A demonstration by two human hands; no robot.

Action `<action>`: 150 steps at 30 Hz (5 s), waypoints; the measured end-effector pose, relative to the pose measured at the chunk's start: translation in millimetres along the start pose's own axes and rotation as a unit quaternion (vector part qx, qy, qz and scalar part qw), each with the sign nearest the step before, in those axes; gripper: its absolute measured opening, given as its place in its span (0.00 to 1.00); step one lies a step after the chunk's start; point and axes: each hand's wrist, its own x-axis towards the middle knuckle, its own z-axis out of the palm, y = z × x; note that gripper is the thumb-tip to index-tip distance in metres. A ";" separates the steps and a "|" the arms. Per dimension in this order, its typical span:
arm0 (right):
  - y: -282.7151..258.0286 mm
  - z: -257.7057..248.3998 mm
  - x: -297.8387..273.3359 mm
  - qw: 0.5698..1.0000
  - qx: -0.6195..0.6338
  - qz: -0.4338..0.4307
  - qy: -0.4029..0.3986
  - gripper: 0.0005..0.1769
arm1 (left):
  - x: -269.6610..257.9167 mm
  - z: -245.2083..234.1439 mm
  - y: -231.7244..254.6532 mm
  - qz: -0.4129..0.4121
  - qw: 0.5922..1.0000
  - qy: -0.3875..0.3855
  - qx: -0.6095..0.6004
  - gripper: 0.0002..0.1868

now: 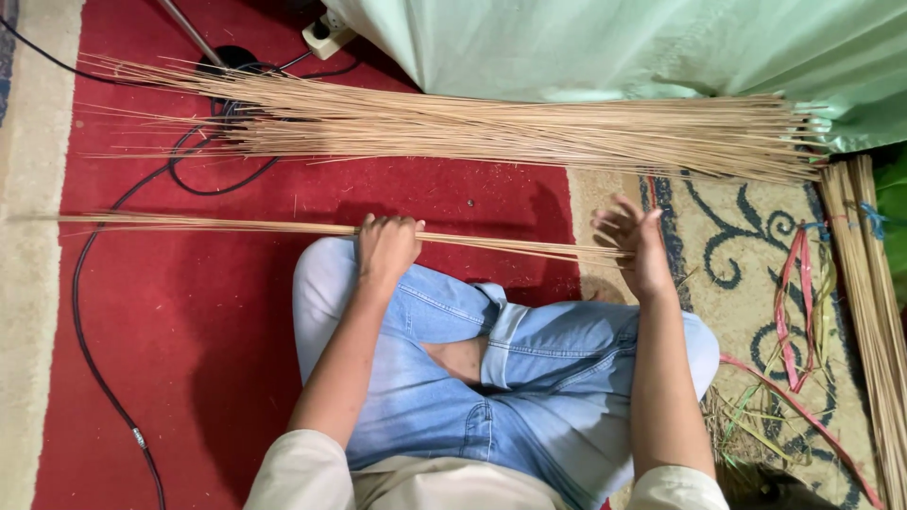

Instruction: Sorting and aligning thin wooden sticks into a bundle while sitting on the floor

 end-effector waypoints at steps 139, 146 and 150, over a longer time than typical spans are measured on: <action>178.6 -5.9 114.9 0.573 -0.812 -0.043 -0.105 0.13 | 26.7 122.5 43.0 0.135 0.960 -0.236 0.068 0.12; 117.7 32.5 104.0 0.615 -0.779 0.020 -0.121 0.32 | 55.3 91.7 40.2 0.009 0.934 -0.347 -0.085 0.26; 111.3 30.8 132.0 0.726 -0.678 0.032 -0.112 0.31 | 68.9 83.4 39.5 -0.068 0.915 -0.379 -0.119 0.26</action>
